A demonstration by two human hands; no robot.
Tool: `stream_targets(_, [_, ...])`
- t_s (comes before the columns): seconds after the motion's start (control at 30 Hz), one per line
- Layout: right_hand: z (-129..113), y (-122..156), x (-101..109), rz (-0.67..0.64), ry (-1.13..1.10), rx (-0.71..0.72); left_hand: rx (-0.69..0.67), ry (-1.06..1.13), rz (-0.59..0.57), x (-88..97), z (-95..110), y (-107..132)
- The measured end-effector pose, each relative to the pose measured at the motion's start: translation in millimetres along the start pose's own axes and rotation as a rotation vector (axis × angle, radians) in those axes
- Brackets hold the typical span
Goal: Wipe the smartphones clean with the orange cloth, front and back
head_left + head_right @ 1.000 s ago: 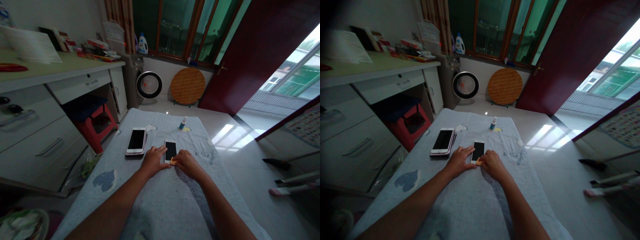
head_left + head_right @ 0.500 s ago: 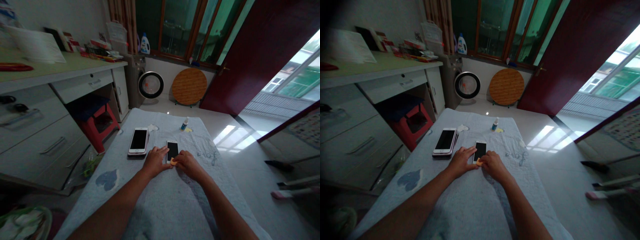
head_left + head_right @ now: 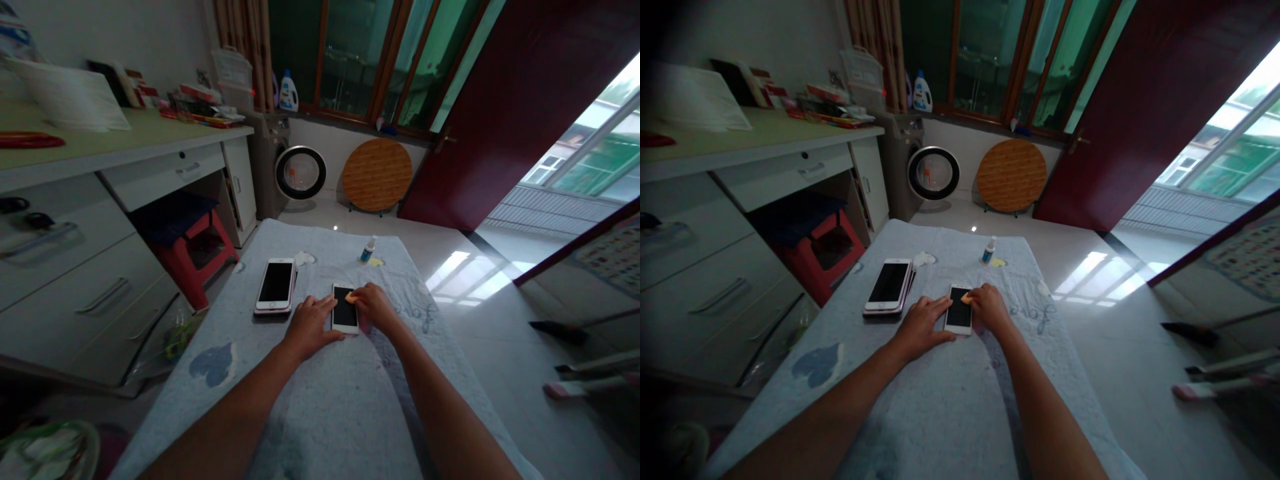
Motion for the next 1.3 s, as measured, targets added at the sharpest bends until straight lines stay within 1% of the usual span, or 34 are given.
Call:
stream_targets(0.13, [4,-24,-1,0.057,0.03,-0.044,0.007,0.004,-0.014,0.8,1,0])
stream_targets(0.27, [2,-38,-6,0.071,0.071,-0.095,0.002,-0.002,-0.015,1.6,2,0])
stream_targets(0.37, [-10,-44,-11,0.084,0.102,-0.085,-0.004,-0.008,-0.009,2.3,2,0])
stream_targets(0.5, [-30,-49,-18,0.078,0.129,-0.031,-0.006,-0.009,-0.007,2.7,3,0])
stream_targets(0.63, [-37,-48,-19,0.061,0.146,-0.015,0.003,-0.008,-0.014,1.3,2,0])
stream_targets(0.7, [-37,-44,-18,0.052,0.139,-0.002,0.012,0.001,0.006,0.4,1,0])
stream_targets(0.77, [-38,-36,-17,0.04,0.128,0.026,0.028,0.015,0.053,-0.3,-1,1])
stream_targets(0.83, [-40,-24,-16,0.022,0.117,0.067,0.044,0.022,0.095,-1.7,-4,1])
stream_targets(0.9, [-44,-10,-15,-0.005,0.105,0.116,0.042,0.015,0.108,-4.1,-6,2])
stream_targets(1.0, [-48,13,-13,-0.061,0.081,0.175,0.039,-0.001,0.09,-6.6,-8,2])
stream_targets(1.13, [-44,37,-10,-0.116,0.015,0.226,-0.002,-0.009,0.035,-6.4,-6,1])
stream_targets(1.2, [-40,43,-9,-0.132,-0.013,0.247,-0.019,-0.008,0.035,-5.2,-5,0])
stream_targets(1.3, [-34,44,-8,-0.128,-0.042,0.246,-0.015,-0.012,0.041,-4.5,-5,0])
Point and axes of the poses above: each hand's wrist, its own y-axis away from the middle knuckle, its own x-axis out of the back of the hand, z = x × y, the point moved 5 cm from there along -y, towards the middle knuckle, and after that the axes turned 9 degrees about -x, right-handed, at the moved point
